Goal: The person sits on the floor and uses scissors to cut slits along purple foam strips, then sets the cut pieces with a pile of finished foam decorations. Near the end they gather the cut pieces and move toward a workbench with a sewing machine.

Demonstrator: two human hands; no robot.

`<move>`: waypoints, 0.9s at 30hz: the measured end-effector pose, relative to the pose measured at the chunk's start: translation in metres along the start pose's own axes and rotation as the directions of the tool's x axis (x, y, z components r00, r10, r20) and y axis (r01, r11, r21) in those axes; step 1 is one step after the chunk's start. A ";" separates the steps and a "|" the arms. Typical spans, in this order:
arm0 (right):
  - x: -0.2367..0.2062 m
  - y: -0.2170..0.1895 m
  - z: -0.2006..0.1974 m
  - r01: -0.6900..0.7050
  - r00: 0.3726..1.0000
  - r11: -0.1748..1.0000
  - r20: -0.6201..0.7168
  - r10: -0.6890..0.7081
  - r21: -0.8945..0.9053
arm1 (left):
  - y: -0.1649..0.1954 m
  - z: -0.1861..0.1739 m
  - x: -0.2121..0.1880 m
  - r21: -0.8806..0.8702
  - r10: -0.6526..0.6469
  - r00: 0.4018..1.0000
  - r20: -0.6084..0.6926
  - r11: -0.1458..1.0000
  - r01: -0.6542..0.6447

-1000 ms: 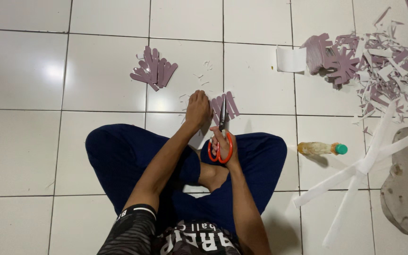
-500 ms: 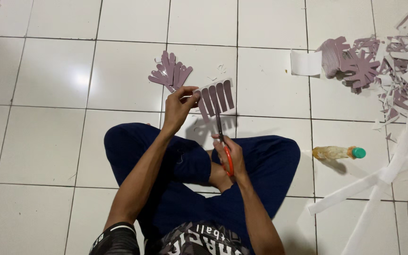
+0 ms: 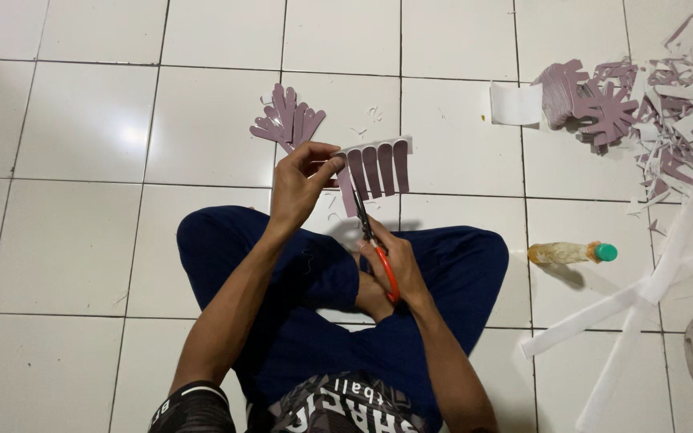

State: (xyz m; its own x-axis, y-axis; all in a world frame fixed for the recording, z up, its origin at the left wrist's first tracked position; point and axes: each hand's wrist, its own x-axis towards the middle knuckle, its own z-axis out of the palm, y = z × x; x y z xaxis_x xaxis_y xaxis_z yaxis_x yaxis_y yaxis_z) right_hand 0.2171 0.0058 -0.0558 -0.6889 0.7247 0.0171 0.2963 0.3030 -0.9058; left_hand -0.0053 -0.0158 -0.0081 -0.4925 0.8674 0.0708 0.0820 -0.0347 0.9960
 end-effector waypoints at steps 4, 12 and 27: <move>0.000 -0.007 -0.001 -0.040 0.998 0.999 -0.049 0.041 0.029 | 0.002 0.008 -0.003 -0.057 -0.047 0.999 0.022 0.997 0.048; 0.007 -0.024 -0.002 0.022 0.986 1.000 -0.165 -0.019 0.016 | 0.008 0.028 -0.019 -0.132 -0.151 0.984 0.099 0.978 0.163; 0.001 -0.017 -0.012 -0.125 0.950 0.965 -0.253 0.183 0.231 | 0.019 0.027 -0.018 -0.134 -0.151 0.972 0.182 0.975 0.177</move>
State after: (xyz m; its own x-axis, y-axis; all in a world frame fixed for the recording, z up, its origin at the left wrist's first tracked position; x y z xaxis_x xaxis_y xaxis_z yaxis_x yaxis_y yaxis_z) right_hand 0.2188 0.0089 -0.0354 -0.4329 0.9004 -0.0430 0.2191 0.0589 -0.9739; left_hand 0.0282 -0.0184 0.0080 -0.3331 0.9384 -0.0914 -0.1234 0.0528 0.9910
